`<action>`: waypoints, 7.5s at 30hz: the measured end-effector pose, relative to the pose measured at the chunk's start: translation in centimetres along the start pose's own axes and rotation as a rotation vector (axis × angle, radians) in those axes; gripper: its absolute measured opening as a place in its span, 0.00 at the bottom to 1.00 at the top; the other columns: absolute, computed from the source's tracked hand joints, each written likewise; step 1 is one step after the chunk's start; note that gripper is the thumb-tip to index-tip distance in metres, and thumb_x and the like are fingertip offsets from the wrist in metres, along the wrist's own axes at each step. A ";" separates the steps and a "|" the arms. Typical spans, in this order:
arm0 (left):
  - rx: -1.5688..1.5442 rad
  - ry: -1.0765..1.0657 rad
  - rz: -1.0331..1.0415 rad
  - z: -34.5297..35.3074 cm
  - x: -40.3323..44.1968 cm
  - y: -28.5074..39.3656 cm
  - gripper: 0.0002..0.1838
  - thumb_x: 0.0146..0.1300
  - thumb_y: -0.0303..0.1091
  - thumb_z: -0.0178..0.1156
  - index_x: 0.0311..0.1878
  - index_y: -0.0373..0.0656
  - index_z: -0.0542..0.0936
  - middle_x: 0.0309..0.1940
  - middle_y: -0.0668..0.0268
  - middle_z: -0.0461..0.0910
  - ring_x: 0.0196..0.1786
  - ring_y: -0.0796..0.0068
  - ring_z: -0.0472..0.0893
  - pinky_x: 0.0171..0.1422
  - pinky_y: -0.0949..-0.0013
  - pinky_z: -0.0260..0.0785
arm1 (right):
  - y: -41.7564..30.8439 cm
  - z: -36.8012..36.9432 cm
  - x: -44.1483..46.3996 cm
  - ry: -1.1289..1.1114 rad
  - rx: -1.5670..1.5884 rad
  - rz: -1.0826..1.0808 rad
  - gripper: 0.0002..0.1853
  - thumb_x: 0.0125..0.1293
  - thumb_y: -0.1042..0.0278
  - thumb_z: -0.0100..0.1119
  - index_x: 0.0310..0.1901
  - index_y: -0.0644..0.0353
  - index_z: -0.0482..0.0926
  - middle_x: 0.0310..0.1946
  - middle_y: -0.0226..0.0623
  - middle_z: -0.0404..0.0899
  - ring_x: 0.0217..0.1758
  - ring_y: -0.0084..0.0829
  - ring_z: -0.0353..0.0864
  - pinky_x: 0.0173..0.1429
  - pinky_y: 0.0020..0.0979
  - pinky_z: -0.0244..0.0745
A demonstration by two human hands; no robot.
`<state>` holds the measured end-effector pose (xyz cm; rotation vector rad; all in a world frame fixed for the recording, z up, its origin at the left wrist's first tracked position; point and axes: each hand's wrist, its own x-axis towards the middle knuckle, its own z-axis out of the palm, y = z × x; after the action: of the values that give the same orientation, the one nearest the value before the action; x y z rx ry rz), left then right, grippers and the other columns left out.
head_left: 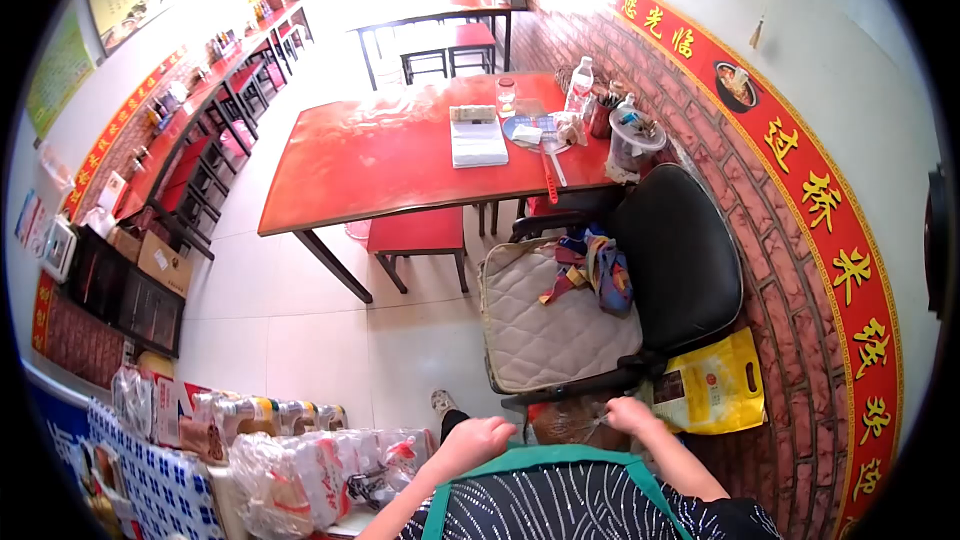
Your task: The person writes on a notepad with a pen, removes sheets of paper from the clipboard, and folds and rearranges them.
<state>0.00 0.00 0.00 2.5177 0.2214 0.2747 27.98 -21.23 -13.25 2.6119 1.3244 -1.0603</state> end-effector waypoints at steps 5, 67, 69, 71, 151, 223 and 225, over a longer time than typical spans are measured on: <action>0.010 0.076 0.053 -7.0 4.1 -10.2 0.10 0.49 0.27 0.55 0.37 0.43 0.78 0.34 0.64 0.79 0.35 0.63 0.80 0.39 0.64 0.73 | -5.1 -4.5 4.0 0.218 0.131 0.272 0.14 0.54 0.66 0.51 0.39 0.59 0.80 0.39 0.47 0.80 0.45 0.45 0.79 0.51 0.40 0.73; -1.036 0.094 -0.979 -17.4 37.9 -56.8 0.14 0.55 0.23 0.54 0.44 0.26 0.75 0.37 0.55 0.79 0.38 0.65 0.80 0.43 0.66 0.74 | -31.9 -27.4 58.7 0.603 0.904 0.141 0.09 0.50 0.74 0.59 0.34 0.65 0.81 0.30 0.44 0.82 0.36 0.32 0.82 0.42 0.31 0.73; -1.014 0.125 -1.023 -18.9 35.6 -57.3 0.14 0.55 0.22 0.54 0.44 0.25 0.75 0.38 0.55 0.79 0.38 0.65 0.80 0.43 0.66 0.74 | -35.3 -28.0 57.6 0.573 0.899 0.124 0.09 0.51 0.74 0.57 0.35 0.63 0.80 0.32 0.45 0.81 0.38 0.37 0.82 0.44 0.33 0.74; -0.991 0.192 -1.031 -19.3 33.0 -58.5 0.13 0.55 0.21 0.54 0.44 0.25 0.75 0.37 0.56 0.79 0.37 0.64 0.80 0.43 0.66 0.74 | -37.6 -27.3 57.9 0.556 0.827 0.102 0.10 0.51 0.76 0.55 0.36 0.62 0.79 0.34 0.47 0.81 0.40 0.41 0.81 0.45 0.36 0.74; 0.195 0.231 -0.249 -20.2 31.7 -52.8 0.16 0.47 0.37 0.58 0.35 0.34 0.78 0.43 0.52 0.74 0.49 0.54 0.75 0.52 0.58 0.69 | -44.4 -27.1 52.5 0.752 -0.061 -0.777 0.17 0.55 0.67 0.52 0.46 0.65 0.73 0.54 0.52 0.68 0.58 0.47 0.68 0.59 0.43 0.67; 0.370 -0.164 -0.220 -21.6 31.9 -51.9 0.14 0.52 0.39 0.54 0.37 0.40 0.79 0.46 0.57 0.75 0.52 0.61 0.74 0.55 0.58 0.63 | -43.0 -27.4 52.2 0.359 -0.154 -0.682 0.14 0.54 0.63 0.53 0.37 0.66 0.75 0.50 0.50 0.70 0.52 0.47 0.72 0.52 0.43 0.72; 0.381 0.047 -0.127 -20.1 31.4 -53.1 0.14 0.50 0.40 0.56 0.34 0.40 0.79 0.42 0.58 0.75 0.50 0.60 0.74 0.52 0.59 0.65 | -43.5 -27.4 51.3 0.536 -0.176 -0.706 0.15 0.57 0.65 0.49 0.40 0.68 0.75 0.50 0.52 0.69 0.54 0.48 0.70 0.57 0.42 0.68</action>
<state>20.32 60.81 -9.81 2.8580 0.4918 0.2603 32.82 51.19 -10.49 2.4115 2.4284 -0.1982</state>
